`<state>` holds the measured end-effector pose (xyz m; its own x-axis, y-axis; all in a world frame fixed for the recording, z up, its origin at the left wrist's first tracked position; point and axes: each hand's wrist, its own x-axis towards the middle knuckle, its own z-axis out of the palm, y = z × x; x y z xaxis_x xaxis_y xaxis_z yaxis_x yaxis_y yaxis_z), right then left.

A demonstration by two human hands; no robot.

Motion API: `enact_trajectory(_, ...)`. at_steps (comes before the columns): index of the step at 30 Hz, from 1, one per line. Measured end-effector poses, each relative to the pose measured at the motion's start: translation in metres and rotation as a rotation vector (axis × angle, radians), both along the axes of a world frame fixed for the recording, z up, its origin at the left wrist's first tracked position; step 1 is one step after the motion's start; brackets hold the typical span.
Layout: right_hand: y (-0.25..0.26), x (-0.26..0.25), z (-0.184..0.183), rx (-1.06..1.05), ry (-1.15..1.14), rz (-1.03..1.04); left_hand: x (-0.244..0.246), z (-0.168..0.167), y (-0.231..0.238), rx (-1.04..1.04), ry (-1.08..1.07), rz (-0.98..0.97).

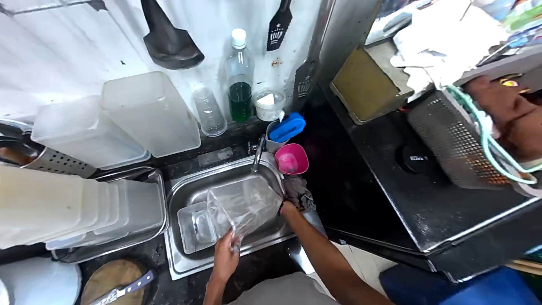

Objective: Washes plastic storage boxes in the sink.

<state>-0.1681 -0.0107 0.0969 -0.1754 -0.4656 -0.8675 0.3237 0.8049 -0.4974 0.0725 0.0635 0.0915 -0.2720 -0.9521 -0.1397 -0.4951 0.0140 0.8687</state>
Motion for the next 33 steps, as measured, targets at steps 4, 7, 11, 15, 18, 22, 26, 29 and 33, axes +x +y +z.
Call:
enact_trajectory(4,0.034,0.005,-0.104,-0.144,-0.280,-0.284,-0.008,-0.008,-0.035,0.008,-0.132,-0.016)
enact_trajectory(7,0.057,0.001,-0.076,-0.077,-0.151,-0.203,-0.007,-0.013,-0.061,0.093,-0.233,-0.121)
enact_trajectory(11,0.055,-0.029,0.001,-0.306,0.245,0.206,-0.027,-0.031,-0.083,0.192,-0.462,-0.396)
enact_trajectory(15,-0.022,-0.064,0.046,-0.350,0.988,0.622,-0.066,-0.047,-0.090,0.101,-0.623,-0.627)
enact_trajectory(18,-0.069,-0.081,0.035,-0.231,1.080,0.671,-0.085,-0.038,-0.107,0.102,-0.522,-0.661)
enact_trajectory(22,-0.077,-0.094,0.021,-0.272,1.068,0.627,-0.104,0.009,-0.170,-0.002,-0.459,-0.359)
enact_trajectory(26,-0.038,-0.068,0.032,-0.459,1.005,0.559,-0.106,-0.028,-0.251,0.018,-0.496,-0.376)
enact_trajectory(29,-0.008,-0.043,0.022,-0.535,0.822,0.601,-0.108,-0.059,-0.284,-0.011,-0.527,-0.483)
enact_trajectory(33,0.022,-0.026,-0.005,-0.591,0.670,0.533,-0.111,-0.069,-0.294,-0.003,-0.478,-0.455)
